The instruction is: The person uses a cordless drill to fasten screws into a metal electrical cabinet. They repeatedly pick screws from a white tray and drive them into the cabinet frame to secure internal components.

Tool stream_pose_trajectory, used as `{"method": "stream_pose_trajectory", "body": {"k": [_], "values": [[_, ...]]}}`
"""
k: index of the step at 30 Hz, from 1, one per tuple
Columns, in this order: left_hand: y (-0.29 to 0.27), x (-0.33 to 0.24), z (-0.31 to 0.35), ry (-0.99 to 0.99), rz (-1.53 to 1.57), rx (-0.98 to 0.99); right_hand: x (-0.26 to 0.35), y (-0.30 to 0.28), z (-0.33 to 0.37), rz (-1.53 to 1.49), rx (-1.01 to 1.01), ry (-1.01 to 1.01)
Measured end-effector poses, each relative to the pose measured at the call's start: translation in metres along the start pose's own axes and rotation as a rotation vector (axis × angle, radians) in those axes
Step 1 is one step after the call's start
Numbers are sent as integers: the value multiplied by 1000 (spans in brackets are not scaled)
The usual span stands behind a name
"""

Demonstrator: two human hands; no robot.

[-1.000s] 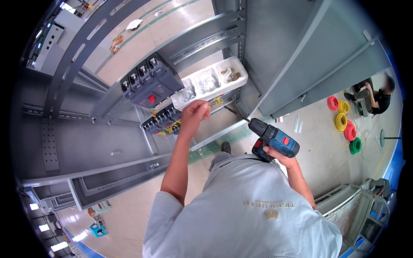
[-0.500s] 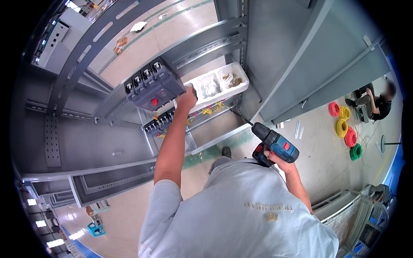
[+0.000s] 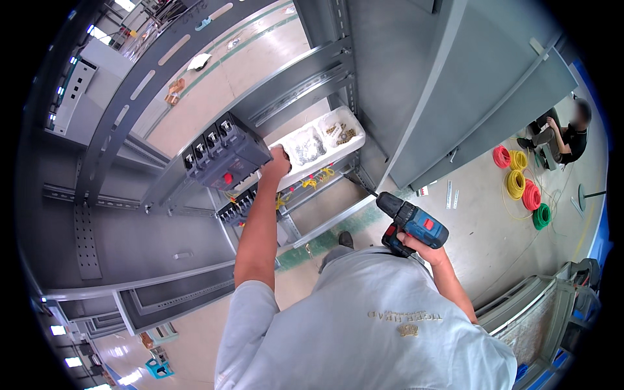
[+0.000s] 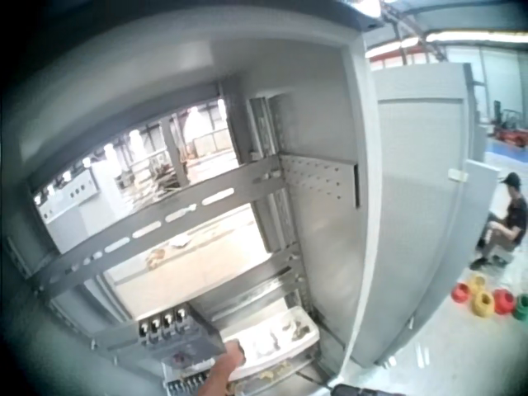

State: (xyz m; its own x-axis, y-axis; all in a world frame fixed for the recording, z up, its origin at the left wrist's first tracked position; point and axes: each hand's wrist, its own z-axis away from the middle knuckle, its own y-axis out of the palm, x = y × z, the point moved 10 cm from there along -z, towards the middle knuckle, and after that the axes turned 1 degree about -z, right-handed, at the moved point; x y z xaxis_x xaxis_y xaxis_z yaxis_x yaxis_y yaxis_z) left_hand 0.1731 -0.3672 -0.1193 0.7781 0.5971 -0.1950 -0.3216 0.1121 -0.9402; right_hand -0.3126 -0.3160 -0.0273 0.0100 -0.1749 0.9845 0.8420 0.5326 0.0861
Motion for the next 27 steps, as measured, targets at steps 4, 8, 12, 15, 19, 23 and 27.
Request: {"method": "stream_pose_trajectory", "body": {"k": [4,8,12,15,19,23,27], "values": [[-8,-6,11,39,-38,-177,4,2,0,18,-5,7],[-6,8,21,83,-67,-417,0,4,-2,47,21,-4],[-15,-3,39,204,-91,-552,-5,4,-4,53,34,19],[-22,-3,45,186,-30,-543,-5,6,-5,45,50,12],[-40,-16,65,239,21,-547,-1,8,-5,53,43,2],[-66,-36,107,383,133,-661,-4,8,-6,37,58,13],[-89,-58,169,518,255,-945,10,14,-9,87,75,-40]]}}
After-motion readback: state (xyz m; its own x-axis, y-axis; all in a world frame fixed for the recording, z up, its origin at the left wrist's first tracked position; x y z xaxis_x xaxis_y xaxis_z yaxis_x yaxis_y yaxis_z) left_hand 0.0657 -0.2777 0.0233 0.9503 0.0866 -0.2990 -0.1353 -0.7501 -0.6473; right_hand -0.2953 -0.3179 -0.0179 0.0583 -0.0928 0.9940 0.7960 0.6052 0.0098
